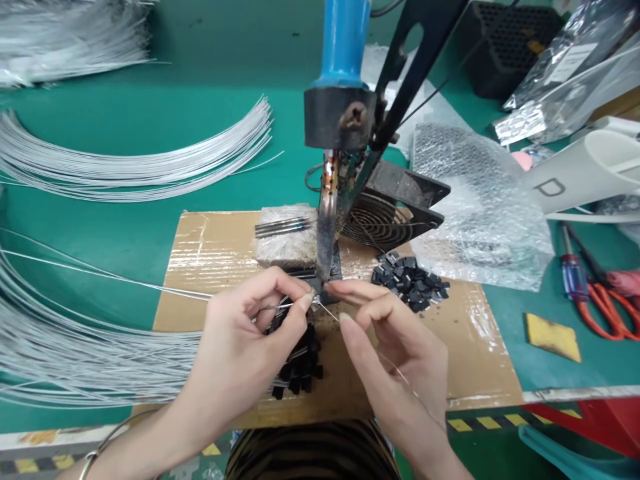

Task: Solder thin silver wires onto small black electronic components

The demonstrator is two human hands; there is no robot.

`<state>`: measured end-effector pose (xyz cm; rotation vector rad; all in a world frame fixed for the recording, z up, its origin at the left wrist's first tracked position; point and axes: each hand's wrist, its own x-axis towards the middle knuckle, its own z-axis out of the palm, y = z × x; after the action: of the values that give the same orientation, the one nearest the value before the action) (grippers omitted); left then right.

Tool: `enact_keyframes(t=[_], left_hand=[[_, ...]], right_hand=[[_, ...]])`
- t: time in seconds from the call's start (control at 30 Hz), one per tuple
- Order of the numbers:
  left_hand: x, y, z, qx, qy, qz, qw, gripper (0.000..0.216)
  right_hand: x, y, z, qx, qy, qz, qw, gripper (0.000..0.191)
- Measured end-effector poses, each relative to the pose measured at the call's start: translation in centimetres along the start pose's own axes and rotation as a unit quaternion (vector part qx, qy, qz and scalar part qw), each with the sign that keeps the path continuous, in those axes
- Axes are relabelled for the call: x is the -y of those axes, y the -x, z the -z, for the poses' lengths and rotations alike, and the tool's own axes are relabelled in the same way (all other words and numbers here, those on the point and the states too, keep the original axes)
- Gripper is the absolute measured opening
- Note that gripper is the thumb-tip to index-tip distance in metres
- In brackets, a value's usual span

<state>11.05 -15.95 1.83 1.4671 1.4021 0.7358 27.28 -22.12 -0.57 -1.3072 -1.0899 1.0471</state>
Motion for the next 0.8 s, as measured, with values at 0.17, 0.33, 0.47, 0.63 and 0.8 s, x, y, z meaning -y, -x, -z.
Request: enact_keyframes(t=[0.17,0.33,0.47,0.63,0.8], left_hand=[[-0.3,-0.2,-0.1,-0.007,0.018,-0.007,1.0,0.008],[-0.6,-0.4,-0.3,-0.018,0.026,-0.017,0.999,0.008],[-1.0,-0.6,-0.4,-0.021,0.025,-0.023,0.999,0.009],[-1.3,-0.6,-0.5,-0.024,0.023,-0.021,0.999,0.009],[-1.3,-0.6,-0.3,-0.026,0.026,-0.018,0.999,0.01]], right_hand=[[0.2,-0.4,-0.5,-0.016,-0.024,-0.007,1.0,0.021],[0.4,-0.7,-0.6,-0.027,-0.019,-0.005,0.999,0.022],[0.4,-0.9,-0.6,-0.032,-0.024,-0.004,0.999,0.022],[0.7,-0.9,-0.6,-0.045,-0.032,-0.007,0.998,0.023],[1.2,-1.1,-0.8,-0.054,-0.034,-0.023,0.998,0.022]])
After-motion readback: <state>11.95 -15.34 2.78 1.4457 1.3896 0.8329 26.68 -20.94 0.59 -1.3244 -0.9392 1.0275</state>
